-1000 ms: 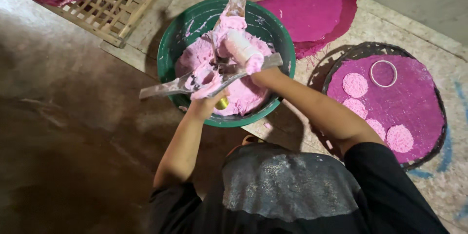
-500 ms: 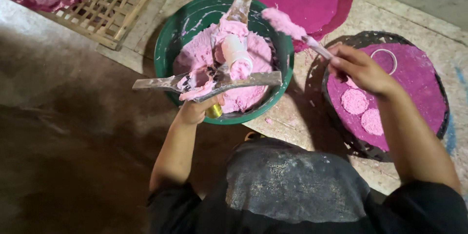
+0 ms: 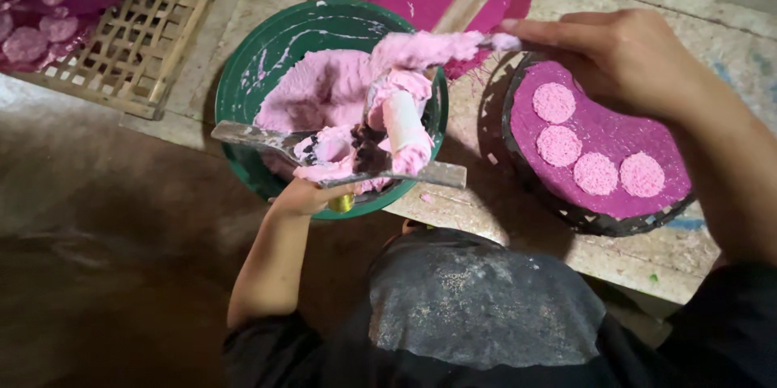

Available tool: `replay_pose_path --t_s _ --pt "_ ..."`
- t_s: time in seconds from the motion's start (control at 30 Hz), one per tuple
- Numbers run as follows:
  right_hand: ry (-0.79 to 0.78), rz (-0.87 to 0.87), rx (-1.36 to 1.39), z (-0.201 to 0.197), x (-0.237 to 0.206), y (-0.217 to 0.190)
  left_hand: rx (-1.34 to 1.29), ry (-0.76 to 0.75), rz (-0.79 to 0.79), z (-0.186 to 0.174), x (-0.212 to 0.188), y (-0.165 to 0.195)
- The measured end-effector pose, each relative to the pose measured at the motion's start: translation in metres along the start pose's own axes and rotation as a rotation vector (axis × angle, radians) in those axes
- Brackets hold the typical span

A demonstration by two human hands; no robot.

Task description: The person scoops pink dough from a green bowl and uses a manual press to form round discs, placing them onto a pink mat in a woven basket. The person repeats this process to fill the basket with shaped dough discs.

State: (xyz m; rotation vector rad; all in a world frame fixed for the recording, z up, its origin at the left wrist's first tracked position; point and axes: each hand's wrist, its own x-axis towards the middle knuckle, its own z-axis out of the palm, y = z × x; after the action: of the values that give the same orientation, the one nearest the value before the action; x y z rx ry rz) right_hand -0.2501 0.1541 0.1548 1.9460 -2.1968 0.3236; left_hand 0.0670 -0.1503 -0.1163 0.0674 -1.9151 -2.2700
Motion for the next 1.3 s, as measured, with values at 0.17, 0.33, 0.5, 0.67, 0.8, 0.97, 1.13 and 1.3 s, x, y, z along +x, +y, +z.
replay_pose_path --t_s 0.17,0.33,0.5,0.67,0.8,0.97,1.13,1.3 --pt "-0.038 -0.016 -0.074 -0.001 0.009 0.004 -0.287 0.03 0.05 0.019 0.014 0.021" --pt "-0.193 0.155 -0.02 0.042 0.006 0.001 -0.457 0.067 0.078 0.043 0.028 0.065" --pt "-0.045 0.139 0.213 0.085 -0.009 -0.01 -0.344 0.119 0.319 0.062 0.032 0.1" --pt "0.25 0.128 0.442 0.078 -0.018 -0.011 -0.32 0.152 0.294 0.062 0.037 0.104" --pt "0.26 0.116 0.202 0.083 -0.011 -0.016 -0.291 0.122 0.246 0.075 0.046 0.088" --pt "0.411 0.023 0.125 0.125 -0.002 -0.016 -0.313 0.145 0.222 0.085 0.061 0.074" --pt "0.46 0.011 0.266 0.161 0.001 -0.012 -0.451 0.156 0.101 0.084 0.075 0.058" --pt "0.473 0.058 0.37 0.173 0.001 -0.035 -0.443 0.246 0.059 0.081 0.09 0.043"
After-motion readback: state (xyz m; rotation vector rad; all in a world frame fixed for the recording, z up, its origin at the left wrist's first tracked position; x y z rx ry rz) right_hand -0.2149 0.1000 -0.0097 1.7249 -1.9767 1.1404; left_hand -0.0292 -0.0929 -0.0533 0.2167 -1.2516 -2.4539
